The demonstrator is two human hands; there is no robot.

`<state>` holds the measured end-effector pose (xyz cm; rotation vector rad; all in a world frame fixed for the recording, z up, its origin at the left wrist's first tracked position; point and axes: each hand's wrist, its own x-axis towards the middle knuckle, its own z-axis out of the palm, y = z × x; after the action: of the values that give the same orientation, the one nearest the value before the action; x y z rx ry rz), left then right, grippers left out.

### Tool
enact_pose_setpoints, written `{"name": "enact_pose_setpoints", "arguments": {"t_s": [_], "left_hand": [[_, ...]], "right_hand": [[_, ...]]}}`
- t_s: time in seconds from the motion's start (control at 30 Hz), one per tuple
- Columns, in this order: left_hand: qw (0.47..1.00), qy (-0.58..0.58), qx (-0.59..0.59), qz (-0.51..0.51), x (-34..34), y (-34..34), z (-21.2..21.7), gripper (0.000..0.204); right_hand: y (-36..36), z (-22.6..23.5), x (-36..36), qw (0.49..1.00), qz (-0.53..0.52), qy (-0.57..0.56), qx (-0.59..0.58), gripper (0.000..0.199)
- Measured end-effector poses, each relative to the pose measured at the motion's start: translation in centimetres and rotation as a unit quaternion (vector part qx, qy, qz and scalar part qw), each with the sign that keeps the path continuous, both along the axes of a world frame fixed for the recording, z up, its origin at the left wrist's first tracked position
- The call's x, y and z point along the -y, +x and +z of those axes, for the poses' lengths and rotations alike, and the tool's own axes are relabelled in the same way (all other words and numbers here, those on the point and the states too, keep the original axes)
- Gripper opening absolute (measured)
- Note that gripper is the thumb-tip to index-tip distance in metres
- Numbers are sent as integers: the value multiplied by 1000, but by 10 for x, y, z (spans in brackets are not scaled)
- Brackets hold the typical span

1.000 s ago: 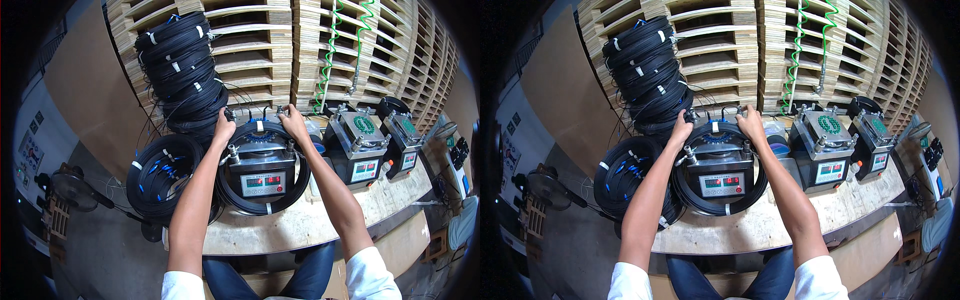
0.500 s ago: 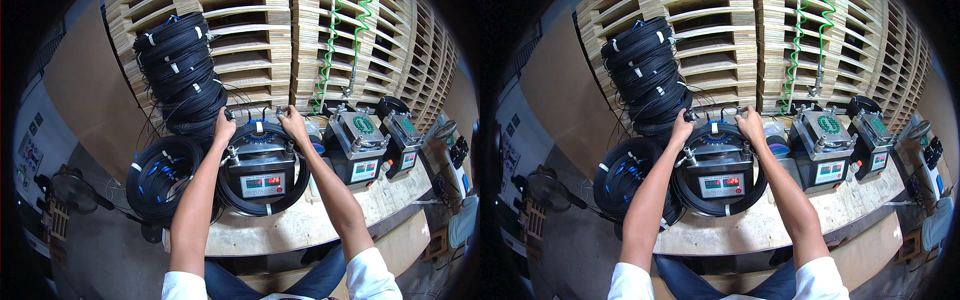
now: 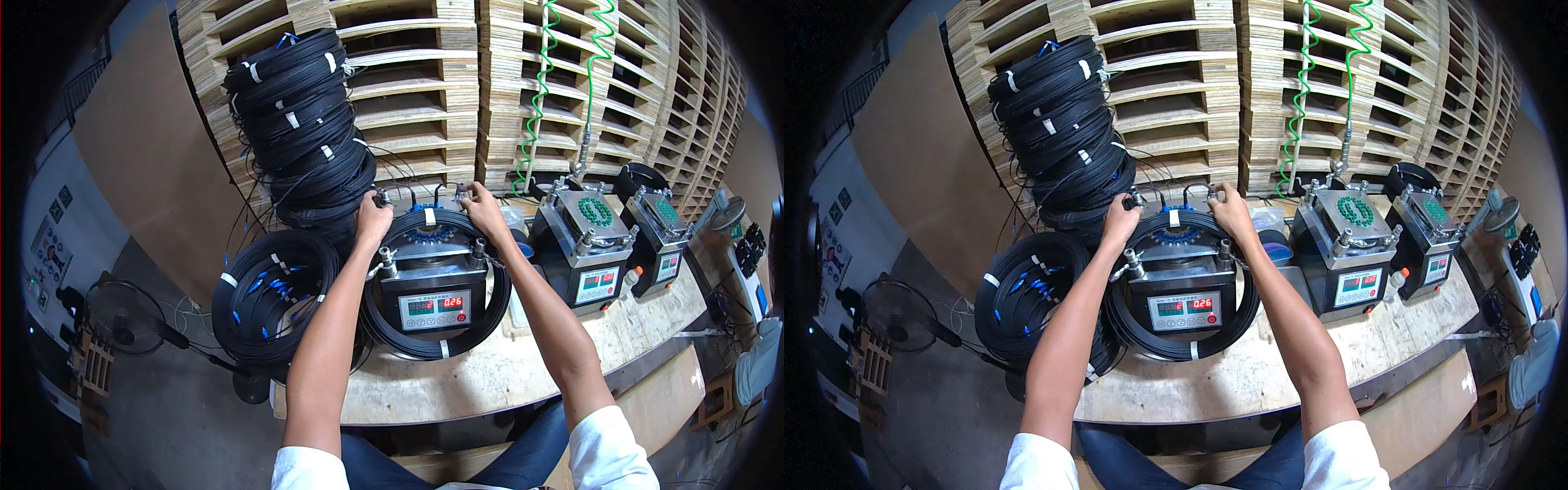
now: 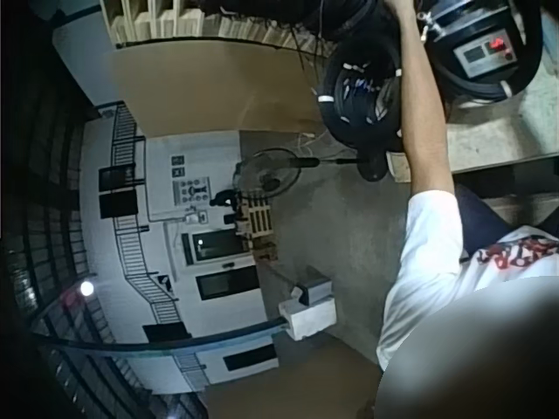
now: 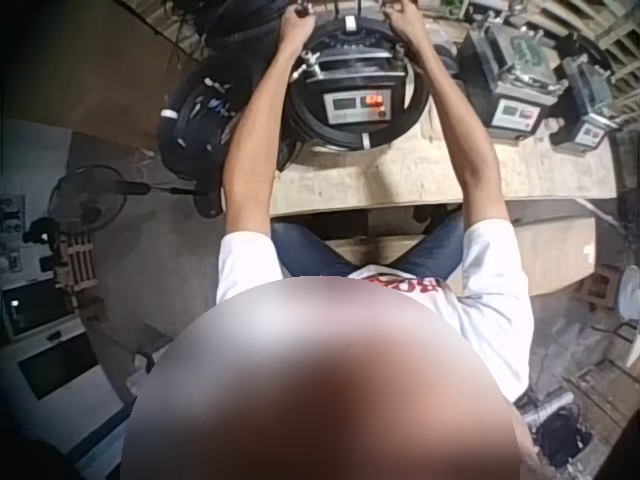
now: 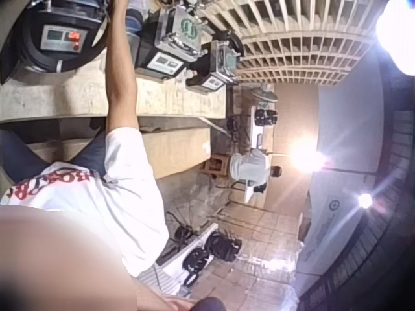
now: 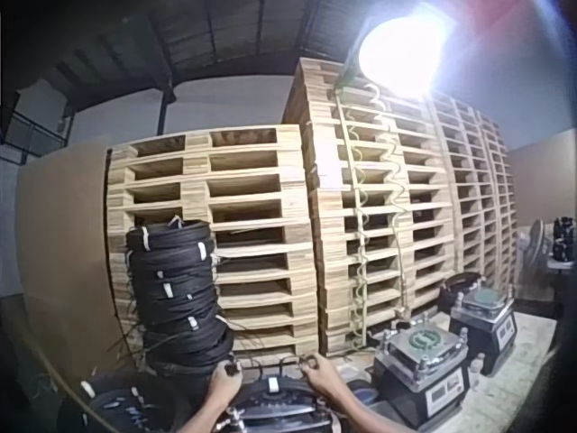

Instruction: Seal the plastic covering on coils of wire using a circular heat-sealing machine.

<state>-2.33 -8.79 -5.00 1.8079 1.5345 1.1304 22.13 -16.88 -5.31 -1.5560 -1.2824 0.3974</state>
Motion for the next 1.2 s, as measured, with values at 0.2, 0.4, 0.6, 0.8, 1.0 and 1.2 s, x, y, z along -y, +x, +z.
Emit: {"name": "enact_pose_setpoints", "arguments": {"t_s": [0.2, 0.4, 0.6, 0.8, 1.0, 1.2], "left_hand": [[999, 13, 42, -28, -5, -8, -8, 60], [995, -23, -101, 3, -4, -6, 5, 54], [999, -37, -24, 12, -4, 2, -4, 53], [998, -19, 51, -22, 6, -11, -1, 71], [997, -14, 62, -34, 3, -12, -4, 68], [998, -29, 45, -17, 10, 2, 6, 65]], "right_hand": [[-13, 6, 7, 999, -39, -18, 34, 41], [-22, 12, 9, 997, -46, -41, 38, 40], [-3, -1, -2, 1000, -14, 5, 6, 38], [-15, 7, 10, 999, -34, 23, 12, 39], [-21, 13, 14, 998, -53, -37, 10, 45], [0, 0, 4, 998, -54, -15, 35, 42]]}}
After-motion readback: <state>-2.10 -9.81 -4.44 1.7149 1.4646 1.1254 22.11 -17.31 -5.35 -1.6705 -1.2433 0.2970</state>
